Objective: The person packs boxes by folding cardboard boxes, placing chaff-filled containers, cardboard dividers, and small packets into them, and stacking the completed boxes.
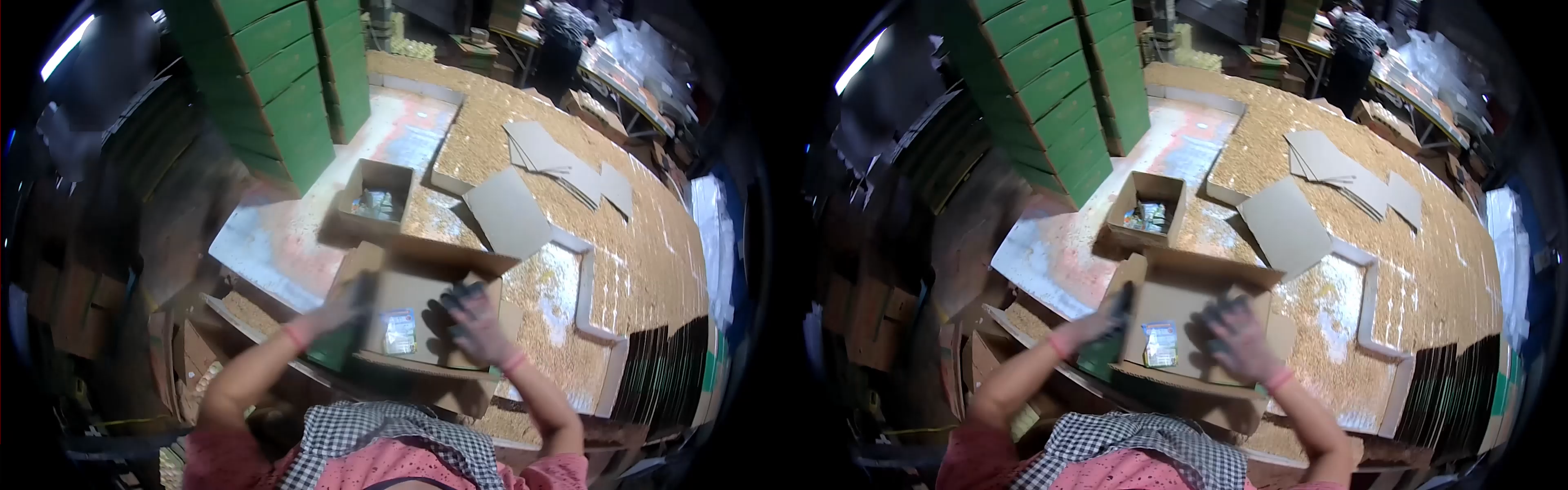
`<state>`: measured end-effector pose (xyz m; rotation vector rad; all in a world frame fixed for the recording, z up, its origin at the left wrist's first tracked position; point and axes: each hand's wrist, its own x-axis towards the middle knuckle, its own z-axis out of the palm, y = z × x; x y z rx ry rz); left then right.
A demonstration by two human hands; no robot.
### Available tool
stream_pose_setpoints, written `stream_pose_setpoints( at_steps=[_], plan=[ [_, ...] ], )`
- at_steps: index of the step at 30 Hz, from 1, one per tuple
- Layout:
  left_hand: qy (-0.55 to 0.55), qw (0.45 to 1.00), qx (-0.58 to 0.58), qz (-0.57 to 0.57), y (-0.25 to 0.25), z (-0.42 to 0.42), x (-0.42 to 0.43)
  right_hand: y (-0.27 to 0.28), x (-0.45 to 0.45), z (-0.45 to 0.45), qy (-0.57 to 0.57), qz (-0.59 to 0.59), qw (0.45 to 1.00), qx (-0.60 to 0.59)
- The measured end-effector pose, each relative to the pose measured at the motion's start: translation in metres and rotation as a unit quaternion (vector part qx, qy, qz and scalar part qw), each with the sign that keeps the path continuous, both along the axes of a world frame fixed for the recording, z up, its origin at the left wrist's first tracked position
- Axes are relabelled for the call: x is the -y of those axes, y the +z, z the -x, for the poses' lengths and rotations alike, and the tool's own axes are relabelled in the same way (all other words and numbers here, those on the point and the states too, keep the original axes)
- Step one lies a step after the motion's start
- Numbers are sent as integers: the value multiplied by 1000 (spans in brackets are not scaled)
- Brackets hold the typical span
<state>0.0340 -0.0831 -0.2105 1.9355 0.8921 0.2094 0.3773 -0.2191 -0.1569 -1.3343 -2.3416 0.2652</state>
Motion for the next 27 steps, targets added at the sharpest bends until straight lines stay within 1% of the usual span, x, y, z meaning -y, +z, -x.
stream_pose_setpoints(
  at_steps=[1, 2, 3, 4, 5, 6, 7, 8, 9, 10, 11, 12, 13, 14, 15, 16, 17, 18, 19, 20, 21, 22, 23, 24, 25, 26, 27],
  plan=[
    [28, 995, -87, -33, 66, -35, 28, 20, -13, 34, 60, 29, 996, 55],
    [74, 982, -145, -92, 70, -63, 44, -1, -11, 20, -55, -9, 998, -8],
    [109, 974, -150, -128, 55, -68, 46, -25, 4, 3, -170, -41, 982, -71],
    [108, 977, -124, -133, 54, -65, 48, -24, 10, 2, -318, -42, 924, -207],
    [106, 979, -99, -143, 54, -60, 44, -46, 22, -10, -365, 19, 872, -325],
    [112, 979, -97, -142, 50, -57, 43, -56, 28, -14, -335, 140, 807, -465],
    [112, 985, -65, -115, 46, -55, 40, -55, 30, -11, -329, 246, 702, -582],
    [108, 990, -34, -88, 42, -49, 38, -55, 35, -3, -298, 292, 633, -652],
    [108, 990, -34, -90, 41, -38, 41, -36, 38, 18, -265, 335, 554, -715],
    [133, 988, 8, -80, 40, -28, 44, 7, 27, 47, -314, 287, 678, -599],
    [155, 984, 51, -70, 41, -18, 40, 40, 12, 71, -355, 226, 779, -465],
    [159, 972, 24, -174, 41, 3, 32, 29, 4, 67, -362, 305, 757, -452],
    [177, 969, 130, -116, 32, 29, 22, 40, -13, 100, -313, 244, 703, -591],
    [193, 952, 231, -53, 22, 60, 13, 50, -32, 127, -312, 261, 713, -571],
    [220, 945, 74, -229, 45, 96, 1, 36, -54, 154, -300, 261, 713, -577],
    [281, 941, 188, -21, 22, 137, -16, 37, -82, 183, -244, 314, 704, -589],
    [289, 938, 186, 43, 51, 172, -27, 40, -113, 212, -248, 397, 711, -525],
    [371, 919, 131, -30, 52, 199, -36, 34, -142, 249, -149, 337, 736, -568],
    [417, 873, 253, 20, 17, 242, -53, 14, -174, 275, -127, 324, 797, -493],
    [445, 865, 229, 40, 24, 267, -62, -5, -205, 301, -105, 302, 852, -415],
    [451, 845, 284, 39, 5, 295, -73, -23, -231, 320, -65, 298, 874, -379],
    [448, 853, 267, 24, -22, 327, -85, -36, -252, 329, -26, 315, 897, -309],
    [464, 864, 188, -57, -39, 336, -97, -43, -268, 331, 11, 330, 914, -237],
    [500, 841, 204, -30, -37, 329, -98, -43, -274, 328, 35, 155, 974, -163],
    [537, 815, 218, 2, -28, 319, -97, -11, -275, 317, -39, 19, 998, -44],
    [525, 822, 220, 10, -23, 312, -104, 8, -278, 296, -100, -68, 993, 2],
    [519, 833, 194, -10, -19, 307, -109, 16, -278, 272, -159, -152, 974, 49]
  ],
)
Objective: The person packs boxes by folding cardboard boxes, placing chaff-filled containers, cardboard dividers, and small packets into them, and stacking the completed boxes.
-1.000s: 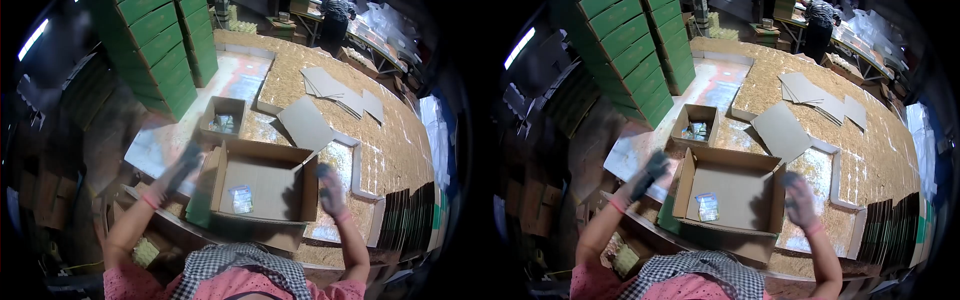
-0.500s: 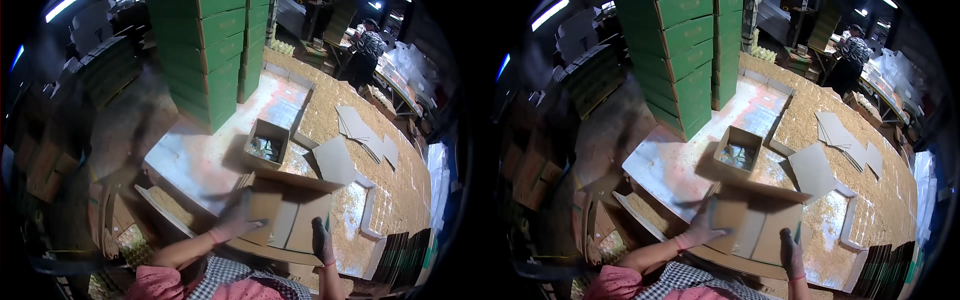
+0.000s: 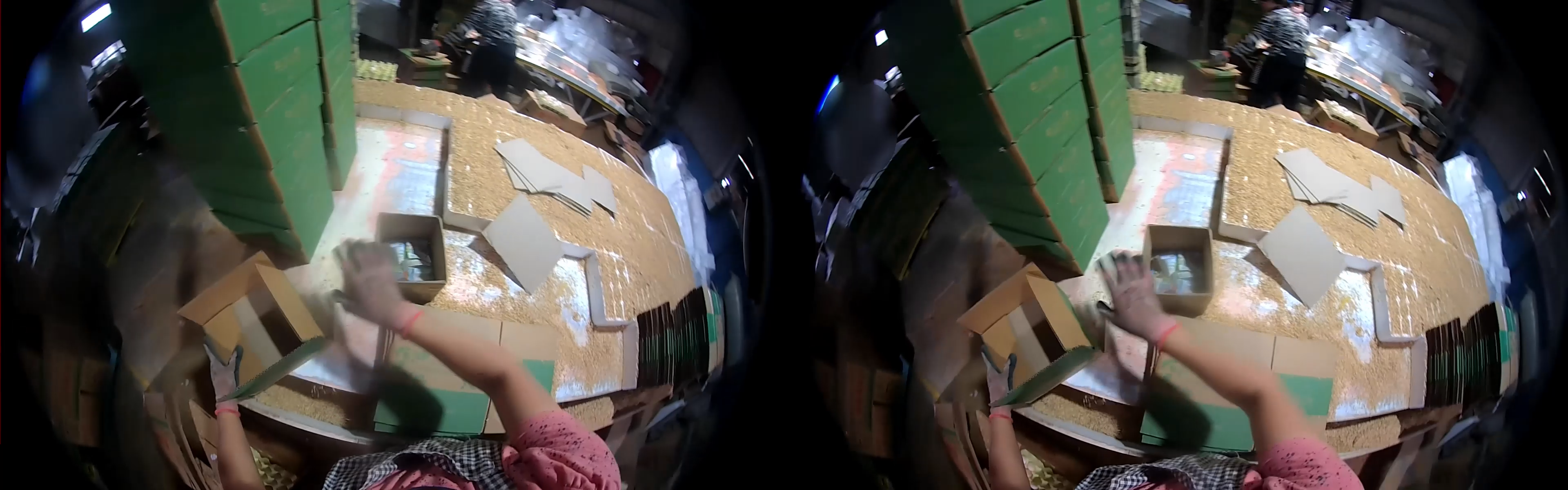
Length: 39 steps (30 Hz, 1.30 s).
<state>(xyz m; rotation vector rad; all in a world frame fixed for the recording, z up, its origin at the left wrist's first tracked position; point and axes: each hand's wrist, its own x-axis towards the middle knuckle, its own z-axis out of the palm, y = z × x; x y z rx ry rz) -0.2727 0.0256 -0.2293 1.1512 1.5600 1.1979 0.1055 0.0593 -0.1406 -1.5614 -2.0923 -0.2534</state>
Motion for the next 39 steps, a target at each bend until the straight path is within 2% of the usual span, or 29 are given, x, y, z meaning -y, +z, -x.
stream_pose_setpoints(
  at_steps=[2, 4, 5, 6, 9, 11, 13, 14, 15, 16, 18, 20, 21, 22, 23, 24, 25, 26, 28, 29, 30, 31, 32, 33, 34, 36, 37, 38, 39],
  plan=[
    [-18, 999, -33, 2, -12, -5, -12, -53, -11, -63, -103, 50, 986, 121],
    [-57, 973, -225, 11, -33, -6, -40, -58, 3, -113, -41, 270, 957, 97],
    [-83, 964, -250, -35, -39, -15, -50, -63, 3, -122, -79, 309, 946, 53],
    [-105, 963, -246, -42, -37, -34, -61, -58, 9, -132, -101, 309, 944, 49],
    [-133, 946, -295, 19, -35, -87, -87, -24, 47, -170, -89, 206, 973, 58],
    [-161, 962, -219, 3, -47, -106, -109, 18, 97, -203, -118, 185, 975, 30],
    [-218, 969, -101, -56, -25, -138, -103, 40, 156, -244, -171, 207, 963, 18],
    [-194, 965, -139, -112, -51, -127, -117, 47, 188, -266, -199, 223, 954, 8],
    [-172, 974, 144, -14, -56, -114, -111, 54, 225, -286, -211, 241, 947, 16],
    [-128, 898, 412, 84, -60, -100, -99, 59, 261, -306, -218, 258, 941, 24],
    [20, 930, 366, -19, -125, -58, -63, 54, 329, -342, -243, 256, 935, 26],
    [-25, 939, 336, -67, -139, -78, -6, 39, 387, -376, -282, 321, 904, 18],
    [28, 917, 399, -15, -157, -91, 20, 25, 412, -397, -292, 348, 891, 15],
    [83, 885, 457, 35, -138, -121, 55, 15, 433, -415, -299, 375, 877, 12],
    [132, 897, 415, 72, -117, -157, 68, 6, 455, -434, -326, 418, 848, 0],
    [37, 909, 404, 92, -106, -177, 75, 3, 472, -453, -351, 459, 817, -8],
    [29, 926, 359, 112, -87, -206, 82, -2, 492, -473, -364, 458, 811, -22],
    [-112, 933, 330, 89, -86, -219, 80, -8, 509, -491, -375, 456, 806, -37],
    [-90, 961, 205, 165, -76, -263, 74, 6, 524, -509, -361, 531, 761, 96],
    [-195, 973, 104, 62, -80, -276, 81, 38, 516, -489, -351, 462, 806, 117],
    [-199, 972, 60, 107, -55, -299, 93, 68, 500, -458, -342, 389, 845, 133],
    [-222, 961, -142, 78, -50, -311, 101, 80, 481, -444, -288, 317, 901, 66],
    [-232, 928, -290, 14, -47, -323, 117, 85, 464, -431, -233, 242, 942, -3],
    [-230, 946, -227, 26, -54, -330, 131, 67, 446, -414, -237, 248, 918, -200],
    [-229, 959, -161, 36, -59, -334, 145, 36, 428, -405, -233, 244, 858, -388],
    [-228, 959, -164, 46, -61, -349, 187, -66, 406, -404, -295, 257, 856, -339],
    [-225, 959, -162, 48, -56, -357, 193, -141, 406, -408, -285, 242, 872, -316],
    [-222, 960, -160, 50, -52, -364, 200, -186, 405, -413, -275, 226, 888, -293],
    [-227, 965, -67, 115, -46, -367, 201, -144, 394, -397, -309, 197, 835, -410]
  ],
)
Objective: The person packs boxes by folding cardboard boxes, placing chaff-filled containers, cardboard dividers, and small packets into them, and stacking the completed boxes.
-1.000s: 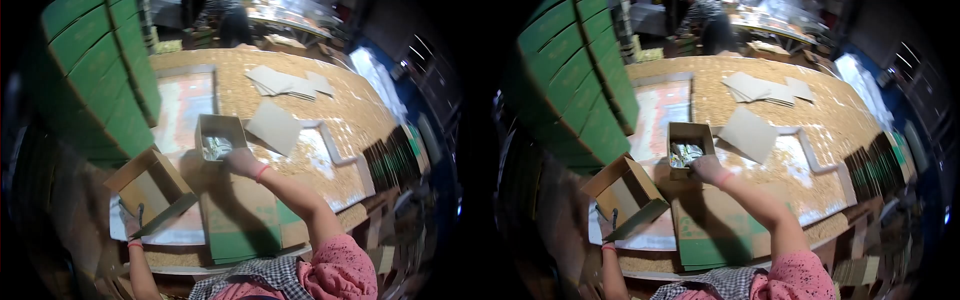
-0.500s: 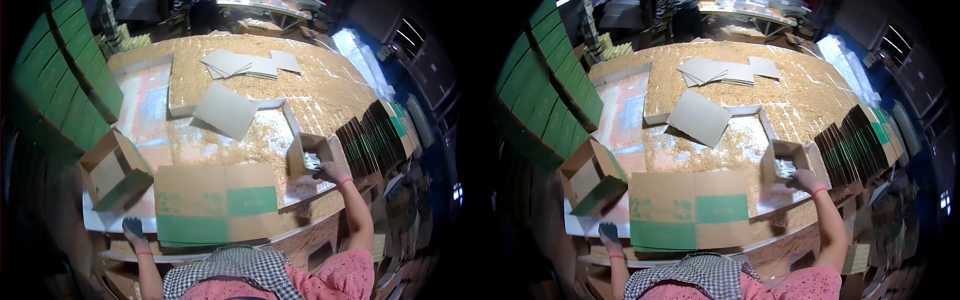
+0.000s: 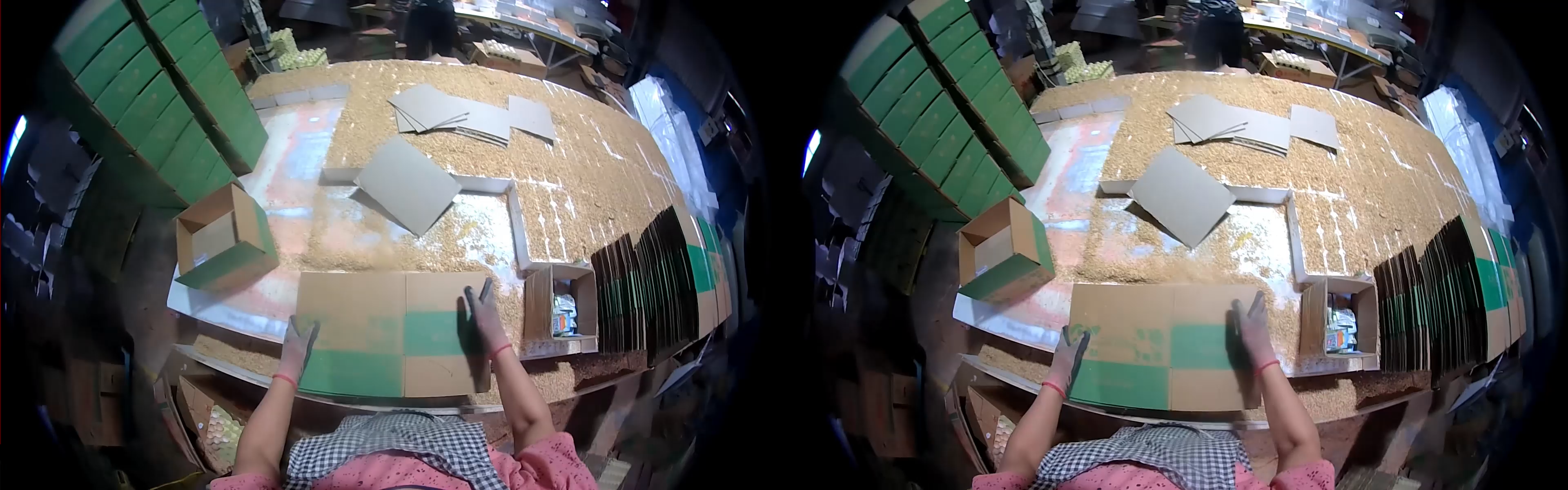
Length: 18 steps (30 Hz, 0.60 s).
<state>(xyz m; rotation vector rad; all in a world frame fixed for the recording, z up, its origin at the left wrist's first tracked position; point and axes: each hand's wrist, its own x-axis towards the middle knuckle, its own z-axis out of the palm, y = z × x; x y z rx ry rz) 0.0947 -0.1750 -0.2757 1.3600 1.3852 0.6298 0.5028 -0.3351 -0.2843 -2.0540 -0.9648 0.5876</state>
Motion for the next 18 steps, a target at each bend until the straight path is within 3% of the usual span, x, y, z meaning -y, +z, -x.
stream_pose_setpoints(
  at_steps=[1, 3, 5, 6, 7, 8, 9, 10, 11, 13, 15, 16, 17, 18],
  plan=[
    [-28, 999, 26, 10, 13, 0, 2, 35, 0, 1, 4, -5, 1000, 1],
    [-83, 993, 77, 33, 38, -1, 5, 98, -2, 1, -17, -169, 985, -18],
    [48, 981, 179, -54, 80, -15, 2, 170, -4, 2, -75, -325, 934, -125],
    [69, 962, 195, -177, 107, -26, 5, 194, -3, 2, -73, -358, 924, -111],
    [113, 944, 87, -296, 155, -41, 17, 202, -2, 0, -86, -367, 916, -136],
    [111, 887, -42, -446, 171, -37, 16, 202, -3, -1, -78, -404, 903, -125],
    [112, 791, -169, -578, 184, -33, 13, 195, -5, -1, -68, -441, 888, -113],
    [45, 749, -215, -624, 204, -37, 11, 179, -4, 2, -85, -421, 888, -164],
    [-17, 700, -264, -663, 226, -42, 10, 157, -2, -4, -75, -335, 931, -126],
    [-287, 631, -325, -643, 287, -60, 8, 183, 2, 3, -20, -366, 923, -119],
    [-405, 748, -312, -423, 277, -61, -4, 230, 0, 27, -57, -438, 883, 162],
    [-397, 748, -311, -431, 284, -65, -9, 253, 8, 41, 11, -325, 840, 434],
    [-432, 757, -330, -363, 293, -69, -16, 266, 11, 60, 139, -178, 848, 479],
    [-468, 760, -346, -289, 299, -69, -20, 254, 4, 78, 215, -118, 872, 425]
  ],
)
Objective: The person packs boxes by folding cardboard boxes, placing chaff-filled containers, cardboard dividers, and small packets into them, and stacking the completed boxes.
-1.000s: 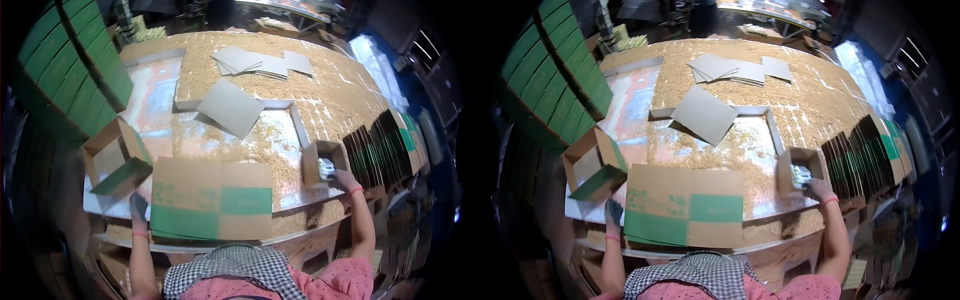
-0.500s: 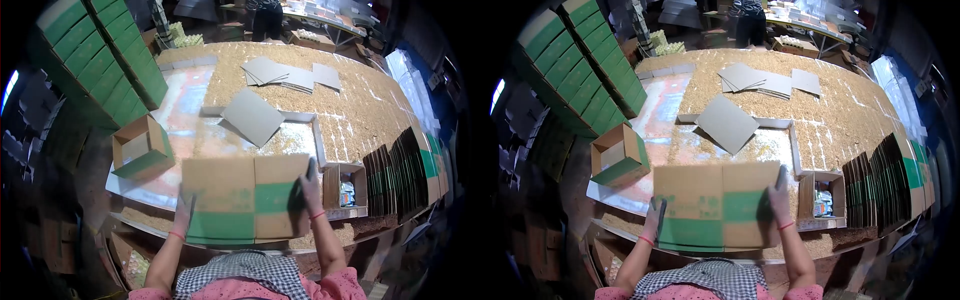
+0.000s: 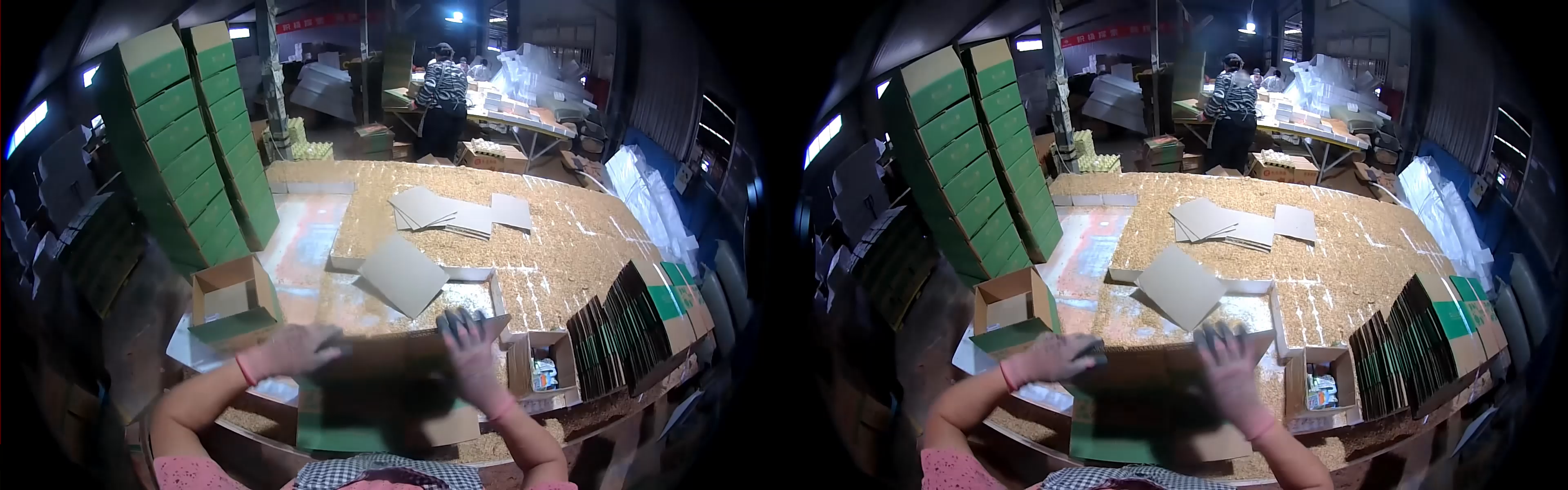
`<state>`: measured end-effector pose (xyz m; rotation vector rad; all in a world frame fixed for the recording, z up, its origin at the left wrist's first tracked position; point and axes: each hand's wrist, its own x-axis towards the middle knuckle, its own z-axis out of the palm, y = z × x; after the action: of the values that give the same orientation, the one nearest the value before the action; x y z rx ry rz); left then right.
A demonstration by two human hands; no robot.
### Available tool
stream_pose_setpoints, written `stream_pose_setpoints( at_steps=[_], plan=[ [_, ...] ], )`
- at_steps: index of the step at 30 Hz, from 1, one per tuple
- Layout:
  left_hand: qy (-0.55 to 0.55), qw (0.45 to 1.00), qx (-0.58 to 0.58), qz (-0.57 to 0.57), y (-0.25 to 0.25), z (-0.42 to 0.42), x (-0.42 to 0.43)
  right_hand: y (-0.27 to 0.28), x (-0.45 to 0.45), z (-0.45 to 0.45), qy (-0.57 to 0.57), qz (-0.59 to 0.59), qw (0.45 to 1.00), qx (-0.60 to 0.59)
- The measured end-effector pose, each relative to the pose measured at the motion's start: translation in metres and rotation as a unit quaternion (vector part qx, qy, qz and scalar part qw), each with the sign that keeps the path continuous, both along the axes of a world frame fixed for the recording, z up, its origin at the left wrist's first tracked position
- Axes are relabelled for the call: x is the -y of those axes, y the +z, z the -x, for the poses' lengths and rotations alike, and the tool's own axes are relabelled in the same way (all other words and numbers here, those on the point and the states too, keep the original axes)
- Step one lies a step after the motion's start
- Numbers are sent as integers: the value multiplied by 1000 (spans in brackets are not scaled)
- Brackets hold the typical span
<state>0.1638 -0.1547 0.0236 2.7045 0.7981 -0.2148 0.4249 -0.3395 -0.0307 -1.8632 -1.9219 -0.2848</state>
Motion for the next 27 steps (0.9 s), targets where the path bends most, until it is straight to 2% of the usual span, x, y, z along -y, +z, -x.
stream_pose_setpoints(
  at_steps=[1, 3, 4, 6, 7, 8, 9, 10, 11, 12, 13, 15, 16, 17, 18, 19, 20, 21, 22, 23, 24, 25, 27],
  plan=[
    [-17, 997, 67, 18, -11, 4, -21, -20, -1, 6, -25, -93, 992, 76],
    [15, 999, -13, -30, 1, -11, -28, -26, 15, 6, 23, -176, 984, 6],
    [21, 999, -5, -32, 2, -16, -33, -18, 22, 0, 30, -178, 983, 12],
    [44, 997, -55, -16, 3, -22, -43, -1, 41, -20, 178, -73, 978, -83],
    [49, 997, -52, -21, 20, -24, -30, 3, 41, -29, 279, -135, 934, -177],
    [121, 987, -6, 102, 35, -25, -11, 5, 37, -33, 311, -142, 915, -215],
    [188, 955, 39, 225, 45, -24, 1, 3, 33, -35, 341, -146, 893, -255],
    [92, 991, 91, 20, -14, -22, 2, 0, 24, -29, 289, -59, 939, -177],
    [73, 960, 263, 55, -28, -30, 19, -6, 9, -17, 232, 28, 968, -96],
    [-40, 896, 432, -91, -31, -51, 32, -37, -2, -4, 206, 89, 974, 36],
    [-164, 833, 505, -158, -51, -70, 37, -67, -3, 7, 181, 47, 978, 94],
    [-445, 785, 407, -141, -43, -82, 76, -23, -15, -2, 231, -22, 972, -44],
    [-476, 795, 365, -95, -61, -102, 92, 1, -33, -15, 139, -149, 978, 48],
    [-422, 862, 203, 196, -85, -107, 103, 19, -50, -29, 45, -266, 953, 138],
    [-440, 881, 140, 106, -124, -113, 98, 22, -65, -42, 44, -258, 955, 137],
    [-455, 887, 76, 17, -154, -119, 94, 17, -81, -58, -40, -200, 968, 146],
    [-451, 875, 169, 35, -154, -123, 94, 8, -92, -71, -125, -139, 970, 154],
    [-512, 836, 184, -62, -158, -129, 89, 2, -95, -79, -212, -83, 961, 159],
    [-505, 842, 139, 131, -135, -122, 85, -9, -77, -73, -122, 62, 985, 107],
    [-474, 816, 94, 317, -94, -112, 88, -7, -57, -52, -144, 77, 976, 143],
    [-508, 846, 37, 159, -49, -98, 104, -25, -40, -33, -122, 112, 978, 125],
    [-481, 876, 33, 36, -24, -83, 110, -44, -25, -11, -137, 223, 964, 56],
    [-363, 926, 92, -38, -53, -95, 90, -64, -15, -23, -51, 47, 988, -141]
  ],
)
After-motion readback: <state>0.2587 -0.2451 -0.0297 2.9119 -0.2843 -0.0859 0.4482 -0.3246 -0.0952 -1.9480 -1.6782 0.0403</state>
